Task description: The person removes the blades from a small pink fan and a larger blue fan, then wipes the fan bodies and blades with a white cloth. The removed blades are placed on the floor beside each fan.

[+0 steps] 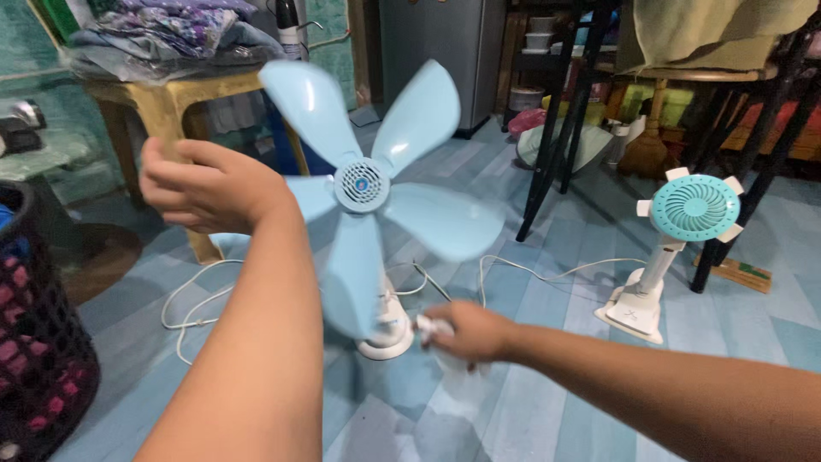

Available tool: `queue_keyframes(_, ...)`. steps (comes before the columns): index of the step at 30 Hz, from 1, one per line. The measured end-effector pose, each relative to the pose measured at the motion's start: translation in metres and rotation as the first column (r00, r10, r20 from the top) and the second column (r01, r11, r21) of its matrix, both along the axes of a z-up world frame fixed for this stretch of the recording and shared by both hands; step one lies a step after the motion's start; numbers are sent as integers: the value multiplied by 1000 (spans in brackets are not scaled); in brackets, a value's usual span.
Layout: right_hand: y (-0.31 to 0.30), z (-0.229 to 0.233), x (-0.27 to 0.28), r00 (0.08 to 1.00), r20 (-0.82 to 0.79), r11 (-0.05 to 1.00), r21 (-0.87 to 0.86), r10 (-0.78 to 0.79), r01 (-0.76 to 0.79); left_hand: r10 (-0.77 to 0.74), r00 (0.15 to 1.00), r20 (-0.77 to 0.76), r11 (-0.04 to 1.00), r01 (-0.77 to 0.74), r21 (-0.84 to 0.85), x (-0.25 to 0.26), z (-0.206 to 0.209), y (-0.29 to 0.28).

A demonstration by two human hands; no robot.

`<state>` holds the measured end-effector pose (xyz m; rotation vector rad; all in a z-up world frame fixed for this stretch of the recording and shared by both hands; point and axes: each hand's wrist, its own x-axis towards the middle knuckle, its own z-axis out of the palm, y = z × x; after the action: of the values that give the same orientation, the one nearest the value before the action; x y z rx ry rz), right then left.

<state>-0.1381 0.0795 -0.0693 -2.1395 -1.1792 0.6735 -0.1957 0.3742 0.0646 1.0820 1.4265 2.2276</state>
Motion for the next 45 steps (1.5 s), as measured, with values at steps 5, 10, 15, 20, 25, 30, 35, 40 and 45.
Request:
queue_keyframes(5,2,49,17,889,417,878,477,-187,-39,-189,981,-50,965,195,173,29,-14,-39)
queue_keyframes(10,6,94,51,701,433,663,745,-566,75,-390,918,-72,913,395,99,48,-46,-71)
queue_keyframes(15,35,135,108,534,599,692,721,-596,-36,-430,900,69,870,434,-235,62,-65,-86)
queue_keyframes(20,72,157,164,759,161,463,863,-631,202,-458,871,-180,885,427,-185,68,-69,-87)
queue_keyframes(25,59,108,194,425,-862,309,339,-277,888,-491,811,-319,868,484,-106,66,-64,-83)
queue_keyframes(30,-45,-39,172,376,-818,586,58,-436,808,-484,783,-390,725,609,322,68,-81,-111)
queue_keyframes(35,-193,-115,134,130,-872,526,-160,-472,835,-734,339,-589,240,940,243,103,-140,-193)
queue_keyframes(40,-252,-104,109,95,-962,612,-85,-255,787,-788,-383,-482,-224,908,-355,162,-226,-310)
queue_keyframes(45,-280,-89,114,256,-930,706,-5,-263,708,-666,-724,180,-576,347,-740,197,-270,-373)
